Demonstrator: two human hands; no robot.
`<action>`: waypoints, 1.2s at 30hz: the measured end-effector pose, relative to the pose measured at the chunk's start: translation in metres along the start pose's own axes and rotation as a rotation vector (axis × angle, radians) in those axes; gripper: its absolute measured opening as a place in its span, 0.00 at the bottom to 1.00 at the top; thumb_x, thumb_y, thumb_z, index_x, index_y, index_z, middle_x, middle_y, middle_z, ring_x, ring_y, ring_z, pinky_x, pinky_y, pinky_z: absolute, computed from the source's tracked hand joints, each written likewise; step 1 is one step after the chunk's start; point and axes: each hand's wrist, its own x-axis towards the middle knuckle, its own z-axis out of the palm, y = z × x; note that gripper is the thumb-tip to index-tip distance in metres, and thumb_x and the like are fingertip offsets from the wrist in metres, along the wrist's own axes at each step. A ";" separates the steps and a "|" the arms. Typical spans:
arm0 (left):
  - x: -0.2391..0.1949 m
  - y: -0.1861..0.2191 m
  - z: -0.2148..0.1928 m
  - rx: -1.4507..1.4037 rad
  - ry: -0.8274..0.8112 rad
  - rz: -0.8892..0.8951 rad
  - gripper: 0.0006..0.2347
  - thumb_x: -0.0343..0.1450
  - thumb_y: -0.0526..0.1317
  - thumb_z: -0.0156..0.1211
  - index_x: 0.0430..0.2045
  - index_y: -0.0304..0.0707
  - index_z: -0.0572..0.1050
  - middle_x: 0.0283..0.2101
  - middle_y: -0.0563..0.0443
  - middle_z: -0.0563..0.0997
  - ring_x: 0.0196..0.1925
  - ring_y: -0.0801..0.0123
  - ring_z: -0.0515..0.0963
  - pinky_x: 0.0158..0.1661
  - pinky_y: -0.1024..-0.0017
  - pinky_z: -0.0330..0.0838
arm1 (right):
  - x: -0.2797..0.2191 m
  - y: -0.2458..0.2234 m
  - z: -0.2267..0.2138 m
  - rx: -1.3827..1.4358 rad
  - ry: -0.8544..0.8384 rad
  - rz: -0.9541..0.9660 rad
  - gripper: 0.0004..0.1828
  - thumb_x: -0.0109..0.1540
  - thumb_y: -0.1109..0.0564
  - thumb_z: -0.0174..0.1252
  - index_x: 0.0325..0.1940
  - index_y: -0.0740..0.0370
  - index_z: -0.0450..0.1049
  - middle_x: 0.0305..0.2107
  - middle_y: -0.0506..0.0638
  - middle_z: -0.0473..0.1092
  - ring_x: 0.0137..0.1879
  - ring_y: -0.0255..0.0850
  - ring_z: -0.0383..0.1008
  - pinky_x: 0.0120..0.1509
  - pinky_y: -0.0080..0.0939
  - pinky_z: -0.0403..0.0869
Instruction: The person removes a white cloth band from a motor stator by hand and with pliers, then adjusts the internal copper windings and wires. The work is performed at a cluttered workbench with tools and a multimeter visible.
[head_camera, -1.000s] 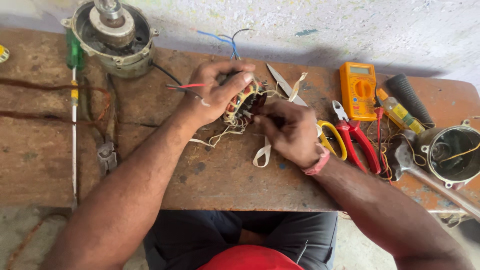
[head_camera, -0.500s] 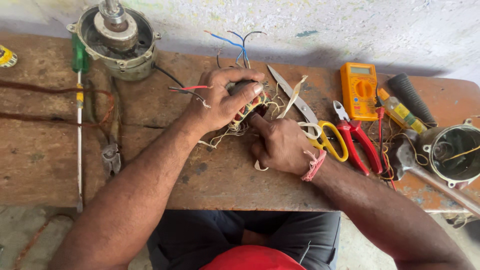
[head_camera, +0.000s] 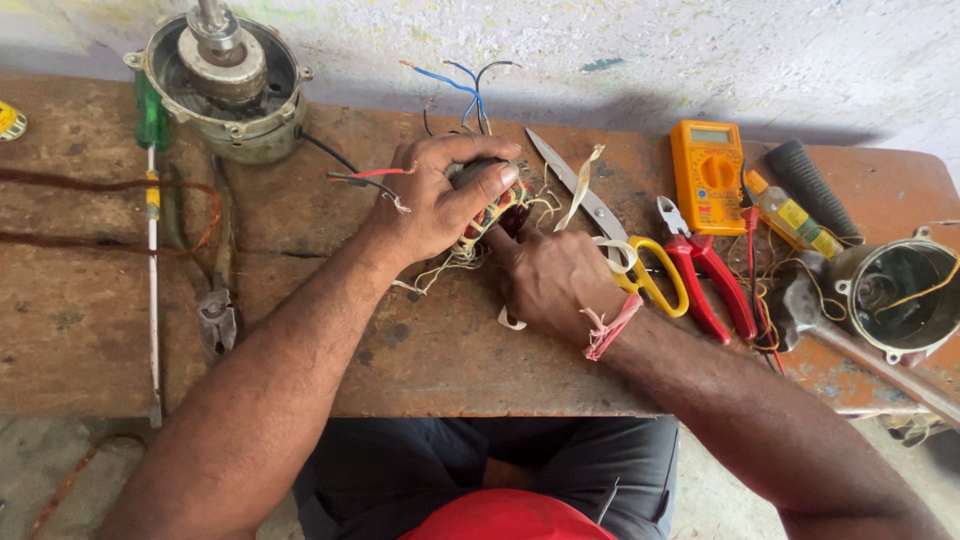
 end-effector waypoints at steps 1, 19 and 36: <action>0.000 0.001 0.000 0.015 0.009 0.040 0.14 0.73 0.46 0.64 0.43 0.35 0.83 0.40 0.46 0.88 0.40 0.70 0.88 0.42 0.70 0.81 | -0.001 0.000 0.000 -0.014 -0.011 0.009 0.30 0.56 0.56 0.61 0.63 0.60 0.68 0.23 0.60 0.74 0.24 0.52 0.78 0.25 0.53 0.75; 0.001 -0.006 0.001 0.006 0.053 0.115 0.12 0.74 0.42 0.64 0.45 0.33 0.82 0.39 0.47 0.88 0.39 0.73 0.87 0.41 0.72 0.80 | -0.021 0.052 0.004 0.735 0.494 -0.106 0.10 0.59 0.59 0.72 0.36 0.64 0.76 0.25 0.51 0.74 0.26 0.36 0.73 0.29 0.37 0.68; -0.003 0.004 0.003 0.026 0.027 -0.019 0.14 0.71 0.45 0.64 0.43 0.35 0.82 0.37 0.46 0.87 0.37 0.69 0.88 0.39 0.71 0.81 | 0.000 0.020 0.030 0.484 0.548 -0.067 0.06 0.58 0.61 0.67 0.35 0.63 0.76 0.26 0.54 0.72 0.30 0.51 0.76 0.33 0.49 0.73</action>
